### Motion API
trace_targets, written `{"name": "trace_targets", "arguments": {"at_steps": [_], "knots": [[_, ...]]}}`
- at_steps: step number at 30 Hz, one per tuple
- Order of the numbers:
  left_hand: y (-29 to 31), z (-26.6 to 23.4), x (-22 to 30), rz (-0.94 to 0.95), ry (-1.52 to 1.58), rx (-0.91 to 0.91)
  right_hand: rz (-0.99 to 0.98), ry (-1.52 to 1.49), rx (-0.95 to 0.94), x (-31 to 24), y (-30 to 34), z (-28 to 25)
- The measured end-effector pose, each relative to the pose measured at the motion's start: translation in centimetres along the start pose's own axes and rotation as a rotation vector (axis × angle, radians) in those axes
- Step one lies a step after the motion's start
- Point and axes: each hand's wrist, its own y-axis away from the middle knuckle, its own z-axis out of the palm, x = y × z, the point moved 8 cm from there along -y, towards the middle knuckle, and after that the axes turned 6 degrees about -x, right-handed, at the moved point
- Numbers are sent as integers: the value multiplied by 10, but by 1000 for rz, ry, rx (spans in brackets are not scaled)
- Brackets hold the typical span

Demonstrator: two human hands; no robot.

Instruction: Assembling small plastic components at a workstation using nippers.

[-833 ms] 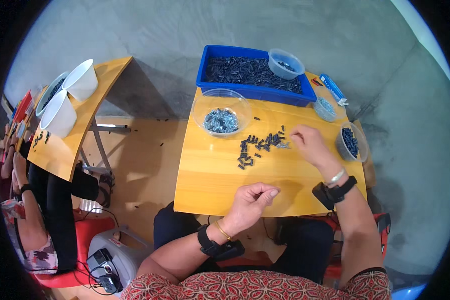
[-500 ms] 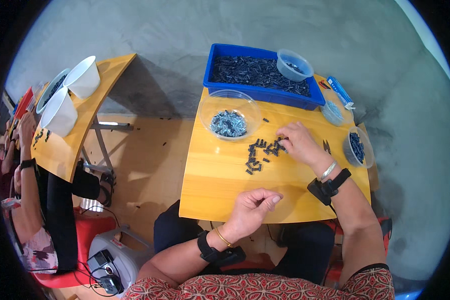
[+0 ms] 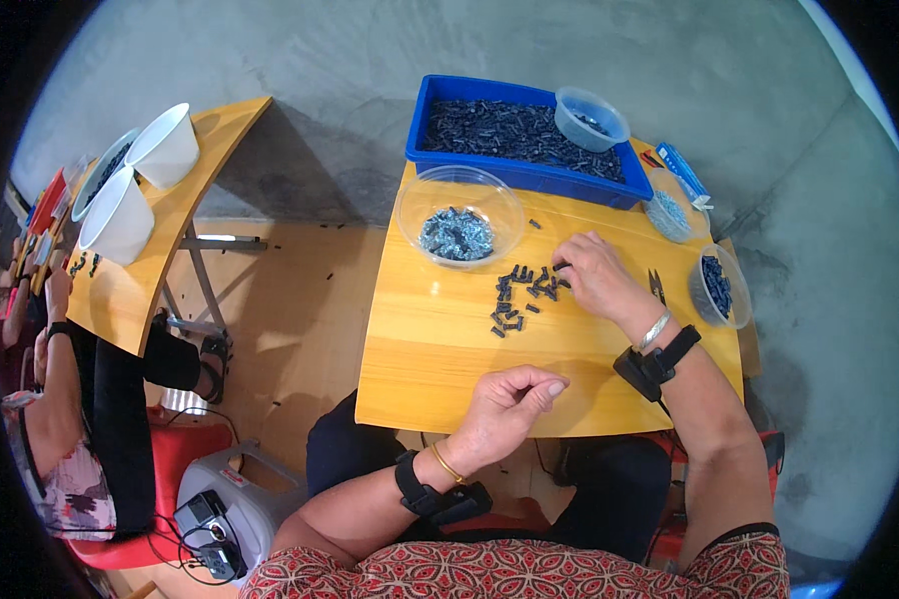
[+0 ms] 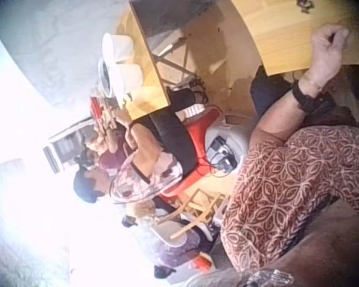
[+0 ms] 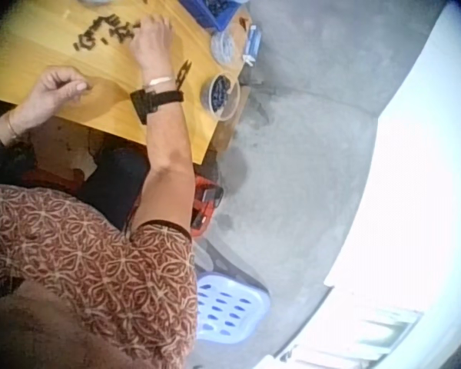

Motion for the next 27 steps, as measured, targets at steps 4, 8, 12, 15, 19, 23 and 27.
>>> {"name": "trace_targets", "arguments": {"at_steps": [4,8,12,15,19,23,27], "knots": [[0,0,-1,11,-29,0,-29,-8,10,-1,-2,-1],[-2,2,1,-3,-9,-5,-30,-42,187,-12,5,-34],[-3,-2,1,22,84,33,219,-372,92,-19,33,-41],[-3,-5,-4,-28,234,79,100,-440,32,-57,61,-32],[-7,-1,-8,-82,327,35,-31,-372,47,-106,78,-32],[-8,-5,-13,-97,270,23,6,-457,48,-99,77,-34],[-7,-4,-12,-108,272,12,205,-325,145,-26,77,-32]]}}
